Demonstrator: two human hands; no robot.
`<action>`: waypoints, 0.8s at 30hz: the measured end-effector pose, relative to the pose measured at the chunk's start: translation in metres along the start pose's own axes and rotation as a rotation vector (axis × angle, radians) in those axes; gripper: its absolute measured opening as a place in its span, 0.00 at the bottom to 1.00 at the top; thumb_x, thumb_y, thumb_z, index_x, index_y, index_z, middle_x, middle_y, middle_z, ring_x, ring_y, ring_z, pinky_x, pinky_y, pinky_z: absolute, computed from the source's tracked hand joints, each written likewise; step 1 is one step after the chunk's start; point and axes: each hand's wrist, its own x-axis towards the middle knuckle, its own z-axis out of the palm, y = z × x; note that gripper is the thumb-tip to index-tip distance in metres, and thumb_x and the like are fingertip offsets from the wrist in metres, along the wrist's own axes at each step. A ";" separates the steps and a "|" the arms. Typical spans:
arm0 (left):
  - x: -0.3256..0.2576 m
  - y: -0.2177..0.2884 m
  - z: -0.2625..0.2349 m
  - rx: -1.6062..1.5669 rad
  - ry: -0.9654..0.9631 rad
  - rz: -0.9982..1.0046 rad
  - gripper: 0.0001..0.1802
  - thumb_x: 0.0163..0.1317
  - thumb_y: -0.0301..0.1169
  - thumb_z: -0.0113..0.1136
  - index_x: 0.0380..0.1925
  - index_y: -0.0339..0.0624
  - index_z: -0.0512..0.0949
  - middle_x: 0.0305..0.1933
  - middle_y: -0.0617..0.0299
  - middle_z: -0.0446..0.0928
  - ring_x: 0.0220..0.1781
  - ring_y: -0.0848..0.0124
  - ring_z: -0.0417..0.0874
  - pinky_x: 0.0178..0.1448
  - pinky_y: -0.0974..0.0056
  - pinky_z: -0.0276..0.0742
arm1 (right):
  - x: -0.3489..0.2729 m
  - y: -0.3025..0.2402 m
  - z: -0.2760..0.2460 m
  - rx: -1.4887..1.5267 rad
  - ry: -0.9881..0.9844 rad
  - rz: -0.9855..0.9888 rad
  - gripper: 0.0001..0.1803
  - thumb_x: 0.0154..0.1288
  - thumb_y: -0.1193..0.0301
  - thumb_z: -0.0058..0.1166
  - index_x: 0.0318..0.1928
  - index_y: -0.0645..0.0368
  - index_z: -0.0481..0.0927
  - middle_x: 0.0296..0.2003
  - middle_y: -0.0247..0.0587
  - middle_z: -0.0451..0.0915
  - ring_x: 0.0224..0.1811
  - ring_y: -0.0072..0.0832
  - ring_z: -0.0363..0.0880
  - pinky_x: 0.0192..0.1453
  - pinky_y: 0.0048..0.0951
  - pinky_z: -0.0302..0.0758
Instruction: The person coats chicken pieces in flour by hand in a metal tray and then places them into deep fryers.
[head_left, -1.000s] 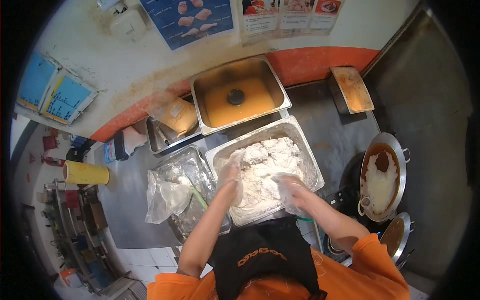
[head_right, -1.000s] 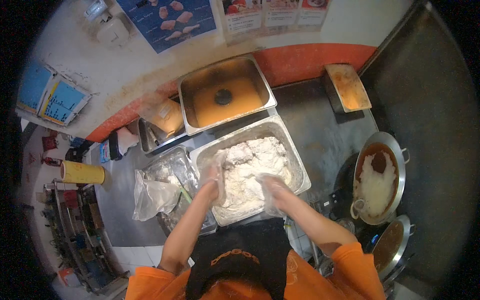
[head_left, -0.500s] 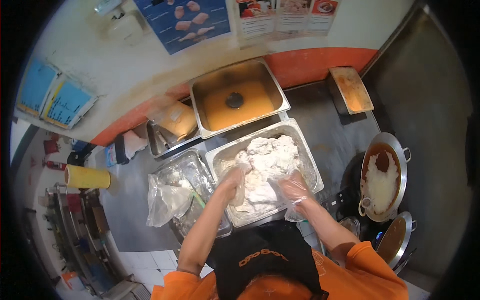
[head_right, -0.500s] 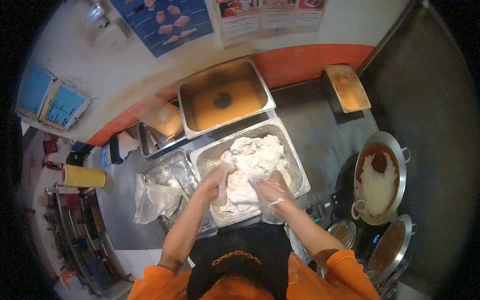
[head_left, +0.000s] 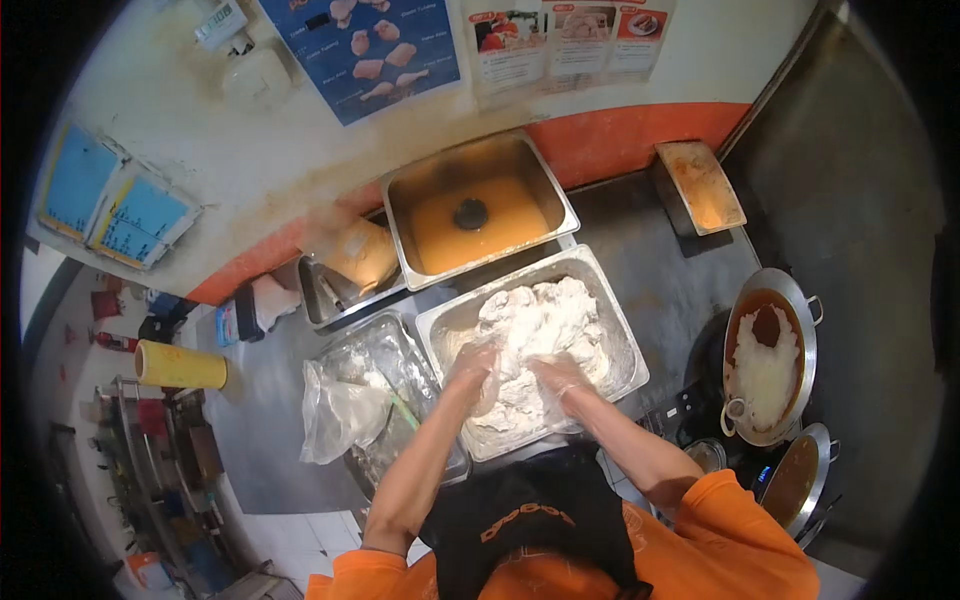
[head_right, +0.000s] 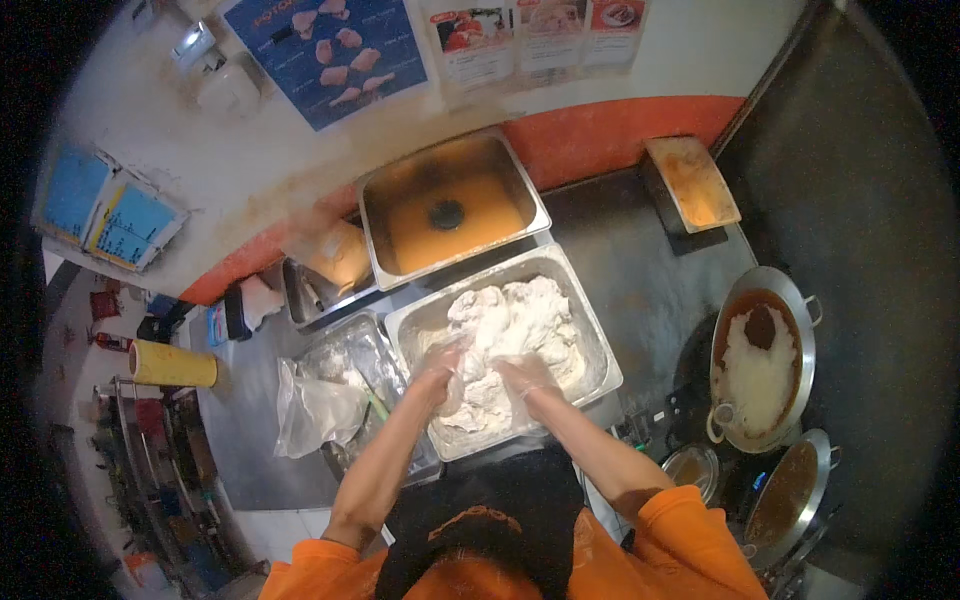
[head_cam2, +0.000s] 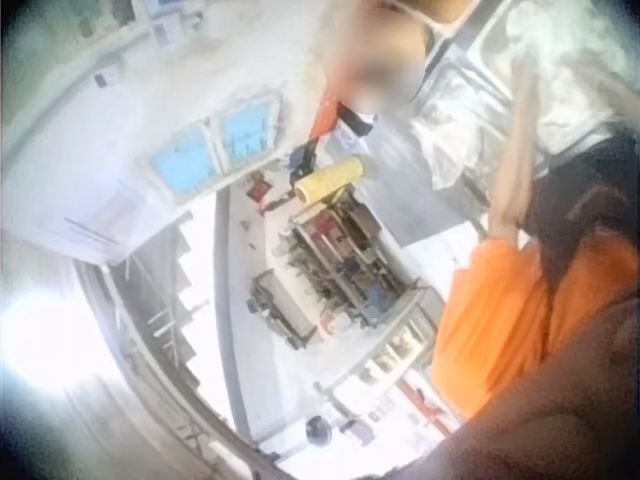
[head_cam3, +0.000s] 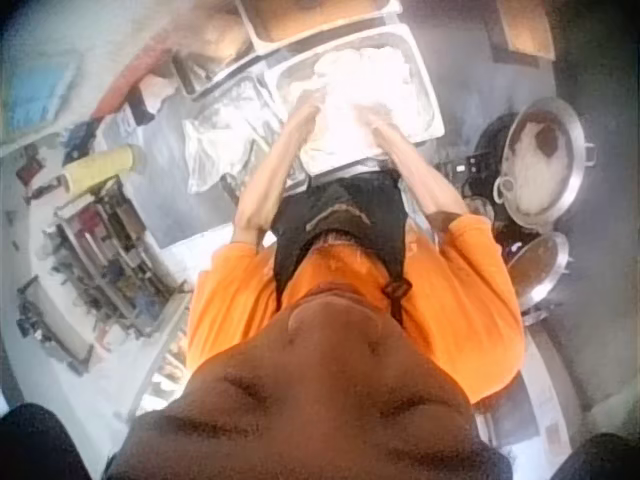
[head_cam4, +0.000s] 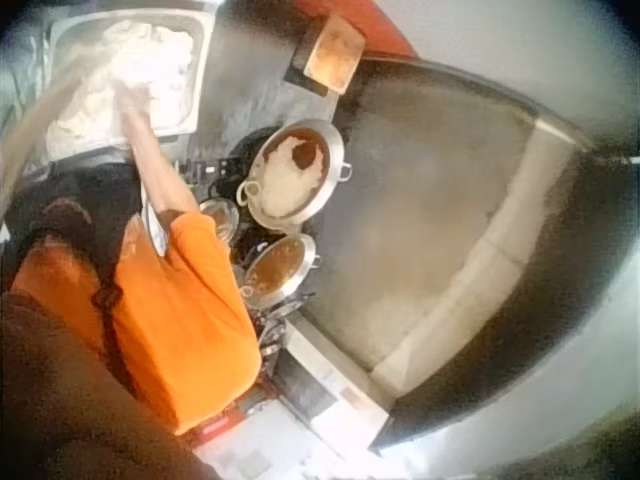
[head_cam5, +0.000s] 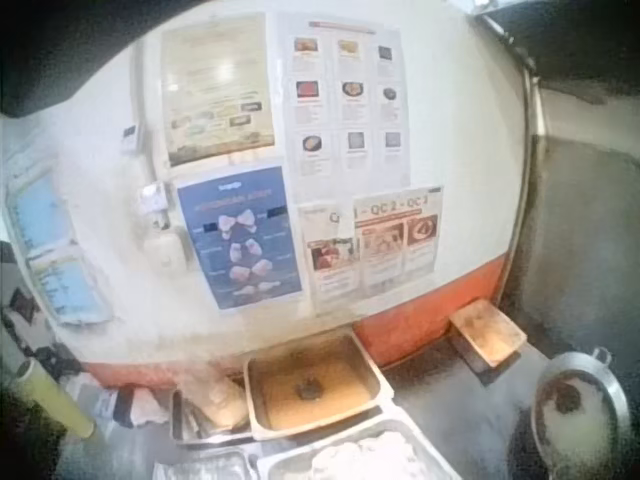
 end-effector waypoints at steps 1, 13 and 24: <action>-0.009 0.008 0.006 -0.039 -0.021 -0.046 0.31 0.63 0.50 0.56 0.54 0.34 0.74 0.52 0.49 0.78 0.49 0.60 0.80 0.51 0.59 0.74 | -0.007 -0.005 -0.012 -0.302 0.192 -0.009 0.26 0.62 0.65 0.60 0.56 0.70 0.73 0.46 0.49 0.79 0.46 0.30 0.78 0.48 0.35 0.77; 0.008 0.060 0.017 -0.110 -0.046 -0.037 0.25 0.64 0.48 0.57 0.50 0.39 0.77 0.45 0.57 0.79 0.45 0.67 0.78 0.50 0.61 0.74 | -0.007 -0.051 -0.074 -0.497 0.310 -0.070 0.42 0.56 0.51 0.63 0.60 0.74 0.69 0.49 0.62 0.79 0.52 0.46 0.80 0.55 0.40 0.75; -0.009 0.080 0.034 -0.064 -0.206 -0.068 0.45 0.63 0.65 0.48 0.68 0.41 0.62 0.70 0.52 0.64 0.65 0.60 0.68 0.60 0.53 0.72 | -0.039 -0.087 -0.035 -0.547 0.258 -0.337 0.28 0.54 0.58 0.63 0.44 0.73 0.80 0.40 0.56 0.83 0.43 0.39 0.82 0.48 0.37 0.76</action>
